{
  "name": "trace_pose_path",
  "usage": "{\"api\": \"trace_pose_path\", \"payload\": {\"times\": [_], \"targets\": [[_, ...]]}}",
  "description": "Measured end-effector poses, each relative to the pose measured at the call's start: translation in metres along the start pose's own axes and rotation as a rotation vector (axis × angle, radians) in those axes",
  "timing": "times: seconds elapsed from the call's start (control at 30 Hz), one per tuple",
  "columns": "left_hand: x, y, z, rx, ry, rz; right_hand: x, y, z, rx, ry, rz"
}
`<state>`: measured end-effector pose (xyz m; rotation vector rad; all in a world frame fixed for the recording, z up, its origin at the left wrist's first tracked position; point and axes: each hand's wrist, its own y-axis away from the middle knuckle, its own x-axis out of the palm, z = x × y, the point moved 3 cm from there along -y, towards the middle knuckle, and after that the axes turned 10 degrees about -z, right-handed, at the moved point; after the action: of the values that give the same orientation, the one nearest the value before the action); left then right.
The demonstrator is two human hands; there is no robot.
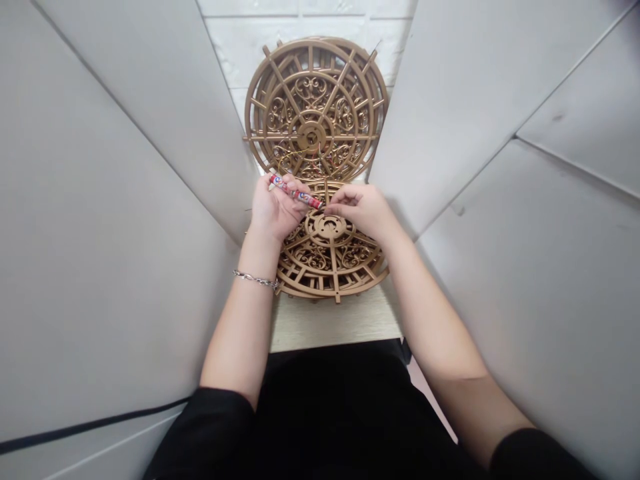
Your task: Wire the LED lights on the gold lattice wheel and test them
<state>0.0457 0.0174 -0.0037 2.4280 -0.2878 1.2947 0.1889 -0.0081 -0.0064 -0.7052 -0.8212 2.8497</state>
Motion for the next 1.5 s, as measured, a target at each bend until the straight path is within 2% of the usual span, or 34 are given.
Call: {"api": "trace_pose_path", "payload": {"times": [0.17,0.47,0.73,0.87,0.97,1.2,1.37,1.5], "targets": [[0.001,0.001,0.002,-0.044,-0.028,0.011,-0.001,0.0,0.003,-0.012,0.034,-0.009],[0.001,0.002,0.001,-0.015,0.011,-0.027,-0.001,0.001,0.003,-0.003,0.071,-0.002],[-0.004,-0.002,0.0,-0.039,0.018,0.048,0.0,0.001,0.005,-0.021,0.076,0.005],[-0.002,-0.001,0.0,-0.053,0.016,0.076,-0.002,0.0,0.001,-0.027,0.172,-0.058],[-0.001,-0.001,-0.001,-0.017,0.025,0.051,-0.003,0.0,0.004,-0.071,0.213,-0.086],[-0.003,-0.004,0.0,0.0,-0.011,-0.068,0.004,0.003,0.01,-0.093,0.184,-0.028],[-0.003,-0.003,0.0,-0.006,0.021,0.015,0.0,0.002,0.009,-0.102,0.208,-0.048],[-0.002,-0.001,0.0,0.003,0.027,-0.008,-0.003,0.002,0.011,-0.096,0.213,-0.076]]}}
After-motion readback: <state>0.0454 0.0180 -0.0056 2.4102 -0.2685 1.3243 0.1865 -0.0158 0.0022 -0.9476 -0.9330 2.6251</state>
